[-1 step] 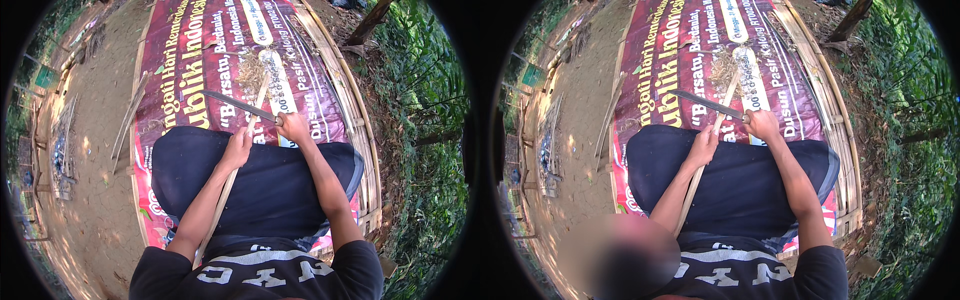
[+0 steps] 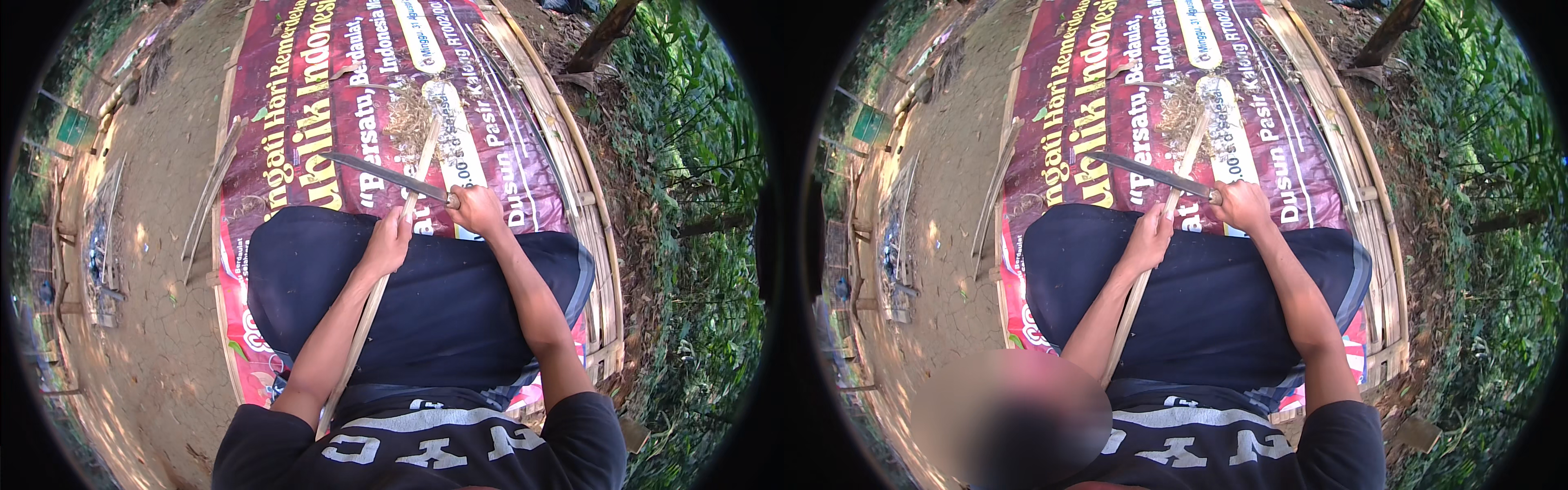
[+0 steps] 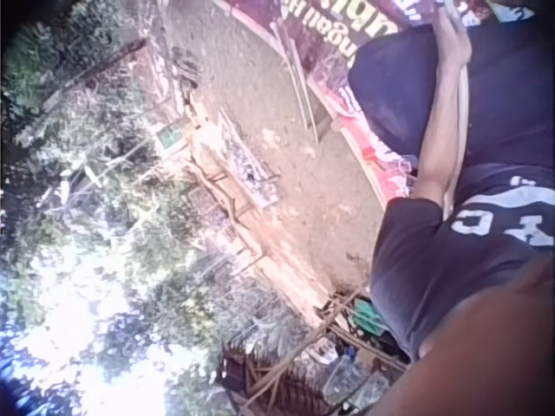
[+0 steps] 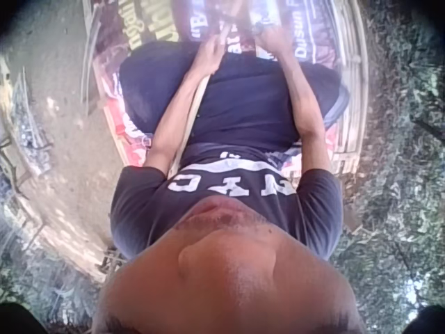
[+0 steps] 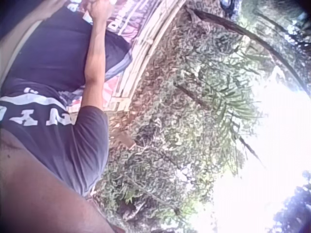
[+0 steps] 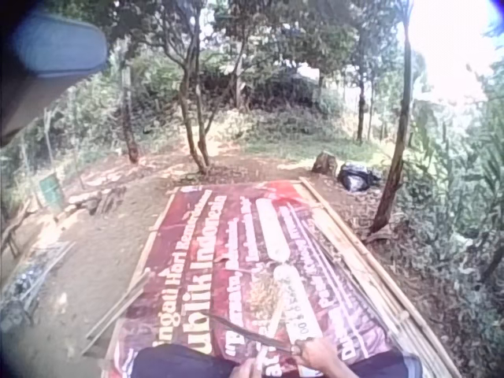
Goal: The person sits cross-legged on a tarp and uses a machete to split a long bamboo stick into thinner strips. They hold the bamboo with their left hand and repeatedly strike it with the machete in their right hand, separating the material into smaller pieces.
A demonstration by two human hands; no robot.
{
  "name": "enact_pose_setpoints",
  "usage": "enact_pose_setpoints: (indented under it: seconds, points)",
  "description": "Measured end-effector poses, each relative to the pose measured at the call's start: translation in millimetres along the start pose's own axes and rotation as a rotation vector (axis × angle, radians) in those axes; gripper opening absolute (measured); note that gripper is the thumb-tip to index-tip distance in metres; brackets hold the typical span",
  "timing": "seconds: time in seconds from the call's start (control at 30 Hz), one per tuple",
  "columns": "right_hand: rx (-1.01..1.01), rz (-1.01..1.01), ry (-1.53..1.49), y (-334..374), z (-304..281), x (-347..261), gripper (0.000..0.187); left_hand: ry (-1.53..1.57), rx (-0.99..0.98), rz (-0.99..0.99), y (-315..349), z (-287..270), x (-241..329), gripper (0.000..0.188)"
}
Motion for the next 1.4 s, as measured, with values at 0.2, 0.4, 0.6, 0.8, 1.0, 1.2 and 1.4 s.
enact_pose_setpoints:
  seconds: [0.2,0.4,0.6,0.8,1.0,1.2,1.4]
  points:
    - [-0.017,-0.033,0.031,1.9,15.6,4.1,0.017,-0.08,0.068,0.114,2.8,-2.0,8.7,0.025]
    - [0.048,0.108,0.047,-7.7,-3.4,17.0,0.022,-0.194,0.161,0.116,-4.3,-10.3,-1.3,0.025]
    - [-0.007,-0.097,0.037,-1.0,15.9,2.2,0.018,-0.178,0.135,0.166,0.0,-4.1,13.1,0.018]
    - [0.263,0.238,0.005,-14.1,-28.6,66.0,0.022,-0.155,0.04,0.078,11.3,1.1,6.6,0.019]
    - [0.055,0.151,-0.126,1.2,-9.2,26.0,0.022,-0.108,0.133,0.113,-1.5,-3.4,10.2,0.02]
    - [-0.025,0.035,-0.014,-6.0,10.9,-1.9,0.021,-0.157,0.095,0.052,8.0,-8.1,6.1,0.017]
    - [0.13,0.197,-0.072,-13.4,-17.3,44.9,0.023,-0.157,0.091,0.077,11.2,-1.7,4.7,0.017]
Point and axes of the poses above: each hand's wrist, its own y-axis away from the middle knuckle, its own z-axis out of the palm, x = y × z, the point moved 8 cm from there along -y, towards the middle knuckle, and after that the axes turned 15 degrees about -y, right-handed, at the moved point
